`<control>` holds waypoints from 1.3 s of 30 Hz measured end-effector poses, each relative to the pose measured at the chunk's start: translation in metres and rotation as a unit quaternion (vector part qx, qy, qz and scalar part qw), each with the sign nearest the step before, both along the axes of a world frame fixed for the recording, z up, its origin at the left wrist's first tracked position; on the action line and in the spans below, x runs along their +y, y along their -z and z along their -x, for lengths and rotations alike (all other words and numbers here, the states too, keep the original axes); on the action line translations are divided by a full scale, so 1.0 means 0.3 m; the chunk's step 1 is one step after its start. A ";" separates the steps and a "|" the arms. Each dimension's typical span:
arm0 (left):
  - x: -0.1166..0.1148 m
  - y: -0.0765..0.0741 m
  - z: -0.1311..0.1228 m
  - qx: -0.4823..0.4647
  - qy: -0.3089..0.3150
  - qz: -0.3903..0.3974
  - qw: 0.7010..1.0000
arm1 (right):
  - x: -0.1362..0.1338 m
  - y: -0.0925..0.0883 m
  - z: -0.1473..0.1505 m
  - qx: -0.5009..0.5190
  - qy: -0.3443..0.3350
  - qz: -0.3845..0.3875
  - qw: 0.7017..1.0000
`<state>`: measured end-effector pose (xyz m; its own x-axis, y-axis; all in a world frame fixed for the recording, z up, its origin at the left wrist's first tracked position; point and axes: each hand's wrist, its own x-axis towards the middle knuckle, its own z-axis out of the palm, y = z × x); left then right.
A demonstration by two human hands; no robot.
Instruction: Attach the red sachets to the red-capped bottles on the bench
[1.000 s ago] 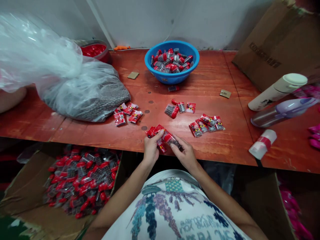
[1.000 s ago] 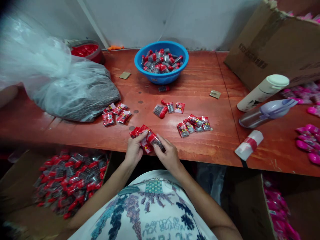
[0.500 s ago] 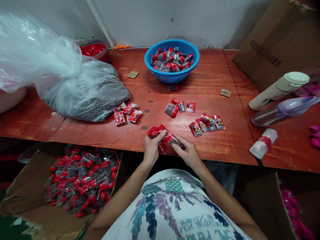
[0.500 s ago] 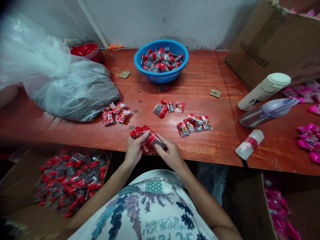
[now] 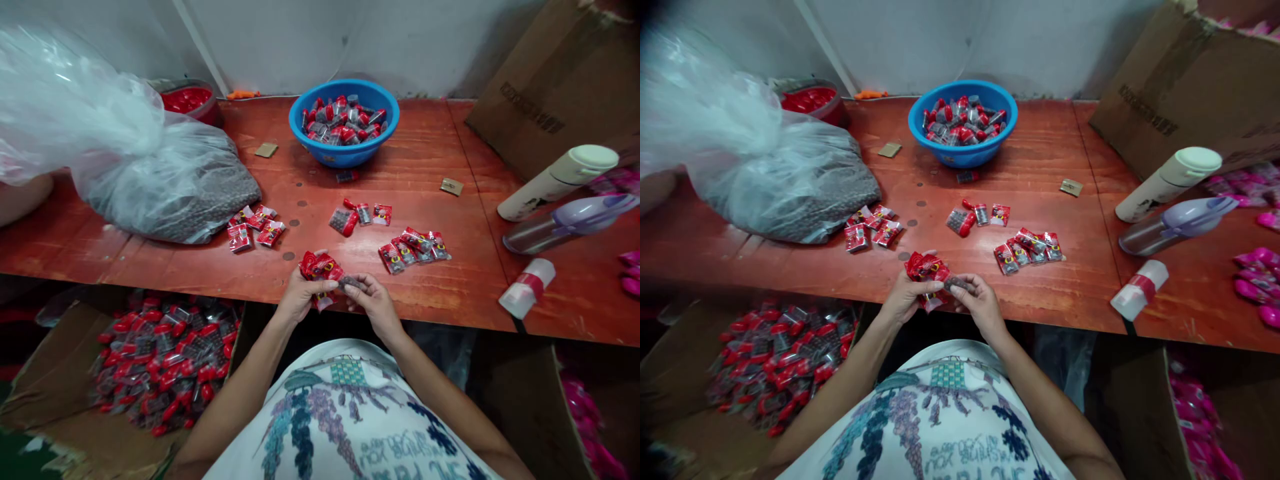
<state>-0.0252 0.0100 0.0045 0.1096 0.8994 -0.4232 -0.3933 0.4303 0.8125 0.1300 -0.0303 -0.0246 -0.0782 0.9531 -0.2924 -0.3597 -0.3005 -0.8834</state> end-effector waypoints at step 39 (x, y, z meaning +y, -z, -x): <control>-0.018 -0.005 -0.027 0.033 -0.062 -0.019 0.997 | -0.004 0.012 -0.009 -0.007 -0.013 -0.034 0.999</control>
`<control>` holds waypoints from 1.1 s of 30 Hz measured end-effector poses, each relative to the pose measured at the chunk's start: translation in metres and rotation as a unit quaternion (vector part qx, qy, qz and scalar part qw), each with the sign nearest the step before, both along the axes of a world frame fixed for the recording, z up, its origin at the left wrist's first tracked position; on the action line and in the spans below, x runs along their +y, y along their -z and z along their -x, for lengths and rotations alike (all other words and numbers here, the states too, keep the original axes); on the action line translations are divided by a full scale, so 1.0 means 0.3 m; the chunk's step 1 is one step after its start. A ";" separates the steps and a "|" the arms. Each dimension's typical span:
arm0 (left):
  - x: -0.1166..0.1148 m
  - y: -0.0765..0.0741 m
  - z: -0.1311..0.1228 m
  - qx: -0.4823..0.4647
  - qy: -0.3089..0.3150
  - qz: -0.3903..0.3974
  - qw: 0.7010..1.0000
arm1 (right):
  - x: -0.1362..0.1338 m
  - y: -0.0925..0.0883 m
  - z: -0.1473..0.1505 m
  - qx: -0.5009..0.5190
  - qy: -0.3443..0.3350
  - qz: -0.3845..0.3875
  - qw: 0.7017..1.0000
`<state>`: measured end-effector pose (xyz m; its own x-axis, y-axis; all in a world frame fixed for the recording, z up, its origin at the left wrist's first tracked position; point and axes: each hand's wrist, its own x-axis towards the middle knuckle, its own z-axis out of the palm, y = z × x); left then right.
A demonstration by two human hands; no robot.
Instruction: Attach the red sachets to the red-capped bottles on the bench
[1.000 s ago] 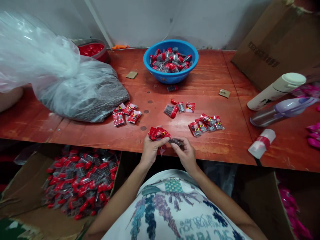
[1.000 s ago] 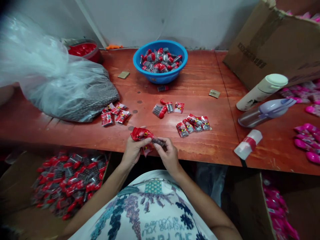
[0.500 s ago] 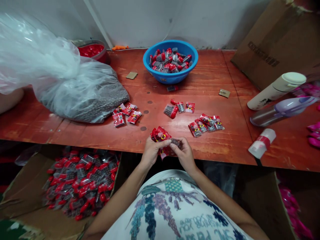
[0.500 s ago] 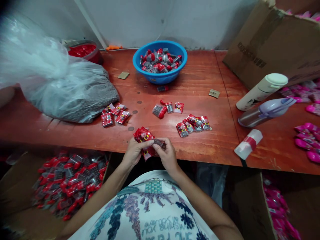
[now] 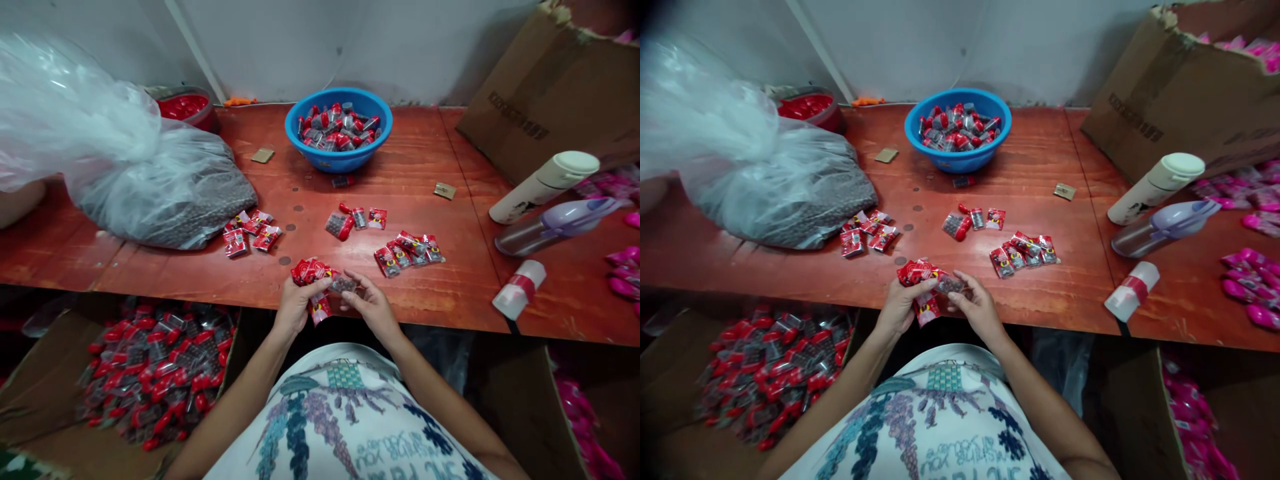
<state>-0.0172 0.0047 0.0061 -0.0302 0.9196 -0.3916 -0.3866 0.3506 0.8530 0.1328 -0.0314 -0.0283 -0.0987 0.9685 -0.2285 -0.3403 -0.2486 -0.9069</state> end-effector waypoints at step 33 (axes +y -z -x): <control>0.016 0.026 -0.033 -0.128 0.060 0.099 0.985 | 0.063 -0.008 -0.174 -0.272 0.176 -0.112 0.940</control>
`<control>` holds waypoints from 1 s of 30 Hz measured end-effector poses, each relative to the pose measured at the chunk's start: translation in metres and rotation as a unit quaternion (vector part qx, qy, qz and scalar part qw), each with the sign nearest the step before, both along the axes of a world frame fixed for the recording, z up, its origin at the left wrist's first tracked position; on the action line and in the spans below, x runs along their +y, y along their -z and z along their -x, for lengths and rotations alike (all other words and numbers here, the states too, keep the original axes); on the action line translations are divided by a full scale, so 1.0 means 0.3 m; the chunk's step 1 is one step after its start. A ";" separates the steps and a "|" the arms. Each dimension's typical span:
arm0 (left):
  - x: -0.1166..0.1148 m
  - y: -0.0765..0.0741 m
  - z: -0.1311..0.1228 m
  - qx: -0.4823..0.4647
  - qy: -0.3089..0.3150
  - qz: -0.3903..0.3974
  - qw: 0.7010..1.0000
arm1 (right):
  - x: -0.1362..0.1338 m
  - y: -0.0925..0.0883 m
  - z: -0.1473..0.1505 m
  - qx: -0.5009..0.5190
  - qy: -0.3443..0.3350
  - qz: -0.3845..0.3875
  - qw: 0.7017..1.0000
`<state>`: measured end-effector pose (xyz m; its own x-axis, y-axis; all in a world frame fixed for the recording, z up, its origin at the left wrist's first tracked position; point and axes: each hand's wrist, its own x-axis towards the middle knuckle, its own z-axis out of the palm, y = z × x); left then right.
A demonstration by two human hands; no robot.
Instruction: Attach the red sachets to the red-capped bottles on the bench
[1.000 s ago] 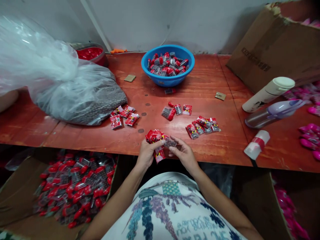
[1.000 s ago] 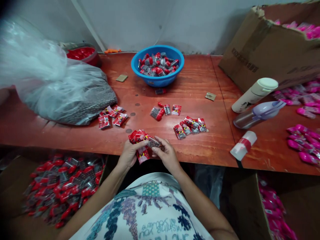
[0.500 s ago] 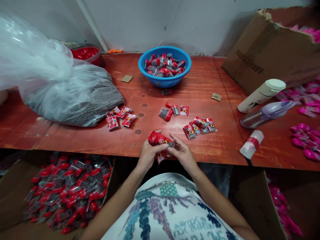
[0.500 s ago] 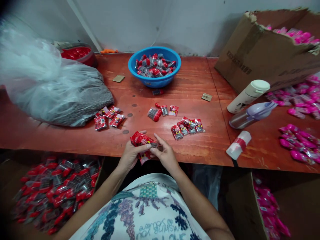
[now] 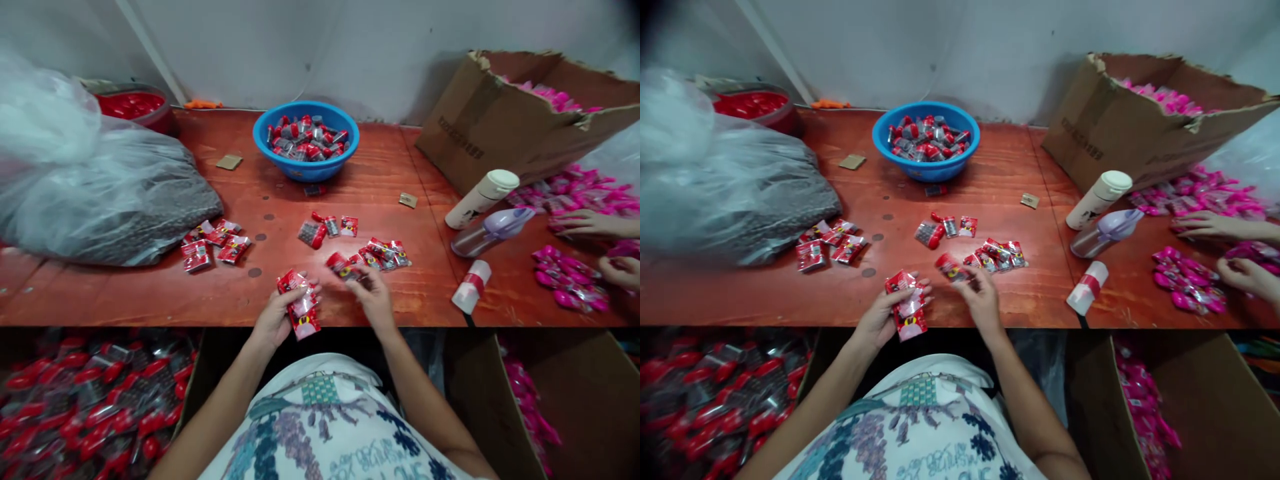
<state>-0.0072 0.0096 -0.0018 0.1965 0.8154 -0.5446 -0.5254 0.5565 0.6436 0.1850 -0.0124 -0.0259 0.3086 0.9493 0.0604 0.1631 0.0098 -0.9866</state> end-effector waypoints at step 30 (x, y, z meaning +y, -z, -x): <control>0.037 0.014 0.106 -0.037 -0.111 0.037 0.992 | 0.200 -0.047 0.256 -0.171 -0.266 -0.093 0.944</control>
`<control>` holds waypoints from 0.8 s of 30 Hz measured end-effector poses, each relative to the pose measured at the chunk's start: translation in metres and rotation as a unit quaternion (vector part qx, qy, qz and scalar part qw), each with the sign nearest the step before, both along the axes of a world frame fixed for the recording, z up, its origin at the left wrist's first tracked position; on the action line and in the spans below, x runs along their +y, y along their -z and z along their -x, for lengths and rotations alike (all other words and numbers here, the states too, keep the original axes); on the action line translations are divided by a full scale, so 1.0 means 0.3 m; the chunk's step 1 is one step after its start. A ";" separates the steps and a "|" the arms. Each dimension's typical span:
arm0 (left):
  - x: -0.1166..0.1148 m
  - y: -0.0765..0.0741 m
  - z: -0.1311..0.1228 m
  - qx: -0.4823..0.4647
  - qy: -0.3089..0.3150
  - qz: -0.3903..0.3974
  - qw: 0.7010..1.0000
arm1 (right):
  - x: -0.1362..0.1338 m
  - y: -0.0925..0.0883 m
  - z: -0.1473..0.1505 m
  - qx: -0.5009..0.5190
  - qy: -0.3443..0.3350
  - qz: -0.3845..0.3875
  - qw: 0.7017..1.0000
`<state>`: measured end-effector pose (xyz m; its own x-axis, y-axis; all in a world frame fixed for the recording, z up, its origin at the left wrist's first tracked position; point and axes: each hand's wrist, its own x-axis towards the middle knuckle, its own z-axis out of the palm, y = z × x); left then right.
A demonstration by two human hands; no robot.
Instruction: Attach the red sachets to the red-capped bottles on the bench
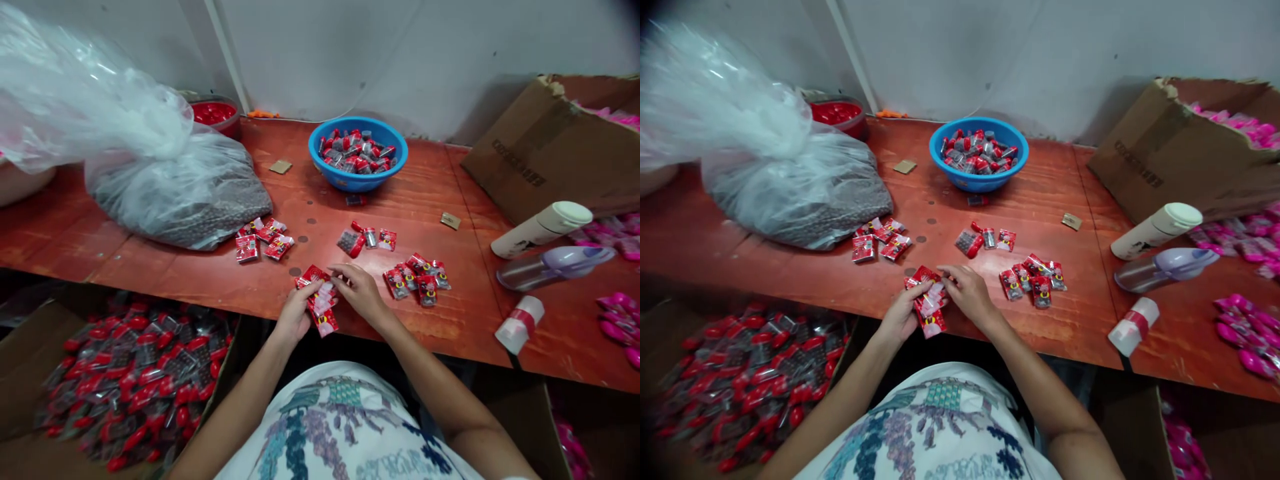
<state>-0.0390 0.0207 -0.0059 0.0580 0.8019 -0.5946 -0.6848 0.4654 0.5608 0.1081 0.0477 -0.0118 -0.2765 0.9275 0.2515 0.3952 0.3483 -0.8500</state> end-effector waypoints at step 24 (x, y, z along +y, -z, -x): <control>0.054 -0.027 0.001 -0.038 -0.075 0.102 0.991 | 0.076 0.028 -0.145 -0.353 -0.134 -0.154 0.913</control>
